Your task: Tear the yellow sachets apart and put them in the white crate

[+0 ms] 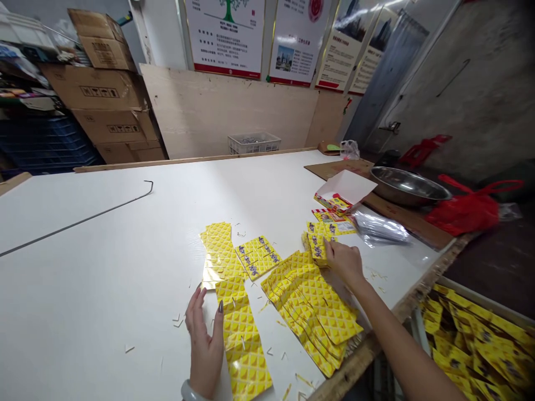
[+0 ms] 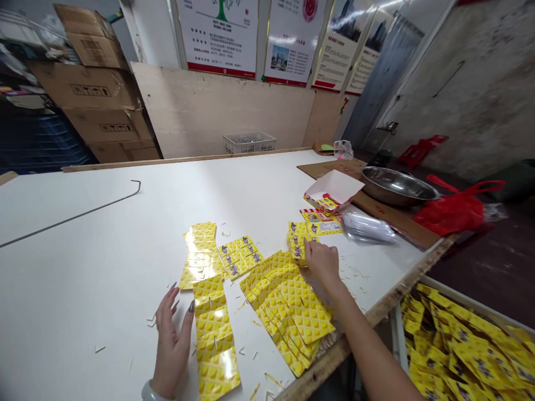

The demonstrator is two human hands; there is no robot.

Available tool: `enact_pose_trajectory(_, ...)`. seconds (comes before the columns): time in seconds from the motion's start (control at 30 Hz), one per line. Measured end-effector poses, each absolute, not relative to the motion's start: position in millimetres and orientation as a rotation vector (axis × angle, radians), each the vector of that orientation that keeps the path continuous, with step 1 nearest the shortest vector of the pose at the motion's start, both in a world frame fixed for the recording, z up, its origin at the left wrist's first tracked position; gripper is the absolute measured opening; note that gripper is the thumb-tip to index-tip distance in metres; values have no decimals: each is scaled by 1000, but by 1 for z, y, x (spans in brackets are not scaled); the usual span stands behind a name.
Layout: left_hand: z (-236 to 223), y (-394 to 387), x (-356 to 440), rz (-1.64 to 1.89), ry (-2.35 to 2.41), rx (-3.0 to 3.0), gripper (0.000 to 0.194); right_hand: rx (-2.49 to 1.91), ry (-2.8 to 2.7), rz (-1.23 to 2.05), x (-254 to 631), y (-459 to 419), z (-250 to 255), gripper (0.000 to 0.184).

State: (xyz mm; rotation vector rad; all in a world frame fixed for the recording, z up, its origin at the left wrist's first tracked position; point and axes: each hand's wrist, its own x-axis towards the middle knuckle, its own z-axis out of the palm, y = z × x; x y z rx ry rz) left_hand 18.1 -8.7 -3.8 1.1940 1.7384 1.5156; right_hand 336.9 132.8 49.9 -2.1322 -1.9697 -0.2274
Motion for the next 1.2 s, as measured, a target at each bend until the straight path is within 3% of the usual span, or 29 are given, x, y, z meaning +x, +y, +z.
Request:
enact_pose_trajectory(0.1, 5, -10, 24, 1631, 1447, 962, 45, -1826, -2088, -120, 280, 90, 54, 46)
enact_pose_trajectory(0.13, 7, -11, 26, 1635, 1336, 849, 44, -1542, -2127, -36, 254, 72, 50, 43)
enact_pose_trajectory(0.27, 12, -15, 30, 1481, 973, 357, 48, -985, -2258, 224, 154, 13, 25, 33)
enact_pose_trajectory(0.47, 27, -13, 25, 1448, 834, 152, 56, -1048, -2342, 226, 110, 2, 8, 26)
enact_pose_trajectory(0.67, 29, -10, 27, 1511, 995, 176, 44, -1233, -2257, 523, 104, -18, 27, 36)
enact_pose_trajectory(0.9, 20, -8, 24, 1670, 1035, 78, 45, -1477, -2099, 258, 84, -5, 27, 33)
enact_pose_trajectory(1.03, 24, -9, 28, 1653, 959, 34, 42, -1344, -2003, 163, 96, 14, 20, 42)
enact_pose_trajectory(1.2, 31, -15, 30, 1685, 1047, 177, 45, -1159, -2002, 435, 100, 5, 22, 53)
